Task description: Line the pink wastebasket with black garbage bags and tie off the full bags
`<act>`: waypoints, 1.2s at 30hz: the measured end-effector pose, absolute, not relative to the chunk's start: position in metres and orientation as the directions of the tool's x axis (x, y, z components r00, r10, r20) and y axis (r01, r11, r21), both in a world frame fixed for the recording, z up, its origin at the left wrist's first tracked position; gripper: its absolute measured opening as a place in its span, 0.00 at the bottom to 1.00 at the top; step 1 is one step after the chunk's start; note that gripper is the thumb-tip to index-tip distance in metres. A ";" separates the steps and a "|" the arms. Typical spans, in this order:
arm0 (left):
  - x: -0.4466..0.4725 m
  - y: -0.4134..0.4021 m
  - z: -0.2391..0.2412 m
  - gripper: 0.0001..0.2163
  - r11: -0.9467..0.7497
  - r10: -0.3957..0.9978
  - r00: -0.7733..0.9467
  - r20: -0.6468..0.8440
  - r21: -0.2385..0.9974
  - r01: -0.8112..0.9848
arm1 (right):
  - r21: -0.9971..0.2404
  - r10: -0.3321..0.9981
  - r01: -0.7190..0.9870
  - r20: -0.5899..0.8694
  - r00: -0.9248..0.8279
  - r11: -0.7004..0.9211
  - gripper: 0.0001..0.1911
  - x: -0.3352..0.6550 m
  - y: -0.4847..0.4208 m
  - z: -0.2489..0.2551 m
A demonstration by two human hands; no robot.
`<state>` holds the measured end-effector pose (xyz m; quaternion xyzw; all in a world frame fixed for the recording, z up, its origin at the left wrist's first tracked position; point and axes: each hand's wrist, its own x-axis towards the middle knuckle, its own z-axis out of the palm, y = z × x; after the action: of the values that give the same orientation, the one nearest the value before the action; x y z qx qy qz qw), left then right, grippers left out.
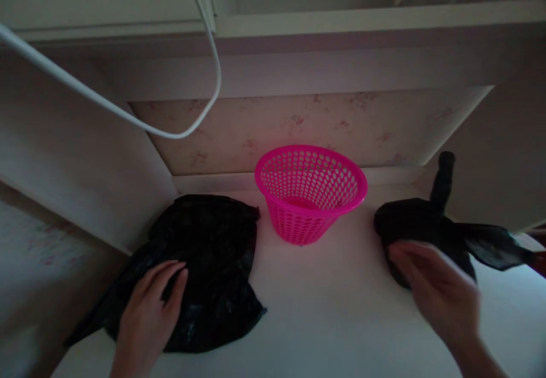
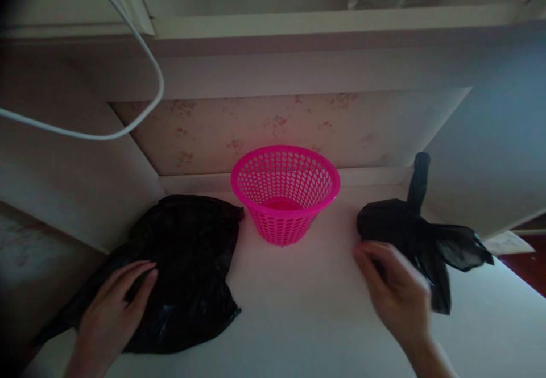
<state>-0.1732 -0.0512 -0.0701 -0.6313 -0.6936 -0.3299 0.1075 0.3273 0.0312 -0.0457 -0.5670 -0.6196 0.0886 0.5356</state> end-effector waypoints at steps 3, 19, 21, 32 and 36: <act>-0.222 -0.043 -0.050 0.19 0.183 0.792 -0.385 0.474 0.417 0.890 | -0.893 0.976 0.408 0.125 -0.181 0.190 0.15 0.263 0.031 -0.067; -0.219 -0.030 -0.108 0.25 0.449 0.802 -0.410 -0.434 0.891 -0.065 | -0.988 0.844 -0.048 -0.097 -0.527 -0.144 0.57 0.087 0.069 -0.140; -0.202 -0.040 -0.111 0.24 0.453 0.753 -0.391 -0.529 0.848 -0.276 | -0.990 0.819 -0.046 -0.082 -0.568 -0.131 0.54 0.087 0.062 -0.142; -0.135 -0.053 -0.114 0.16 0.475 0.711 -0.269 -0.650 0.725 -0.499 | -0.978 0.708 0.194 -0.192 -0.680 -0.078 0.33 0.132 0.006 -0.113; -0.149 -0.060 -0.108 0.15 0.438 0.687 -0.442 -0.577 0.814 -0.381 | -0.942 0.952 0.276 0.110 -0.285 0.192 0.22 0.169 0.006 -0.063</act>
<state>-0.1493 -0.0598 -0.1084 -0.1138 -0.6732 -0.5176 -0.5157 0.1694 0.0064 -0.0631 -0.4586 -0.6697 0.4403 0.3838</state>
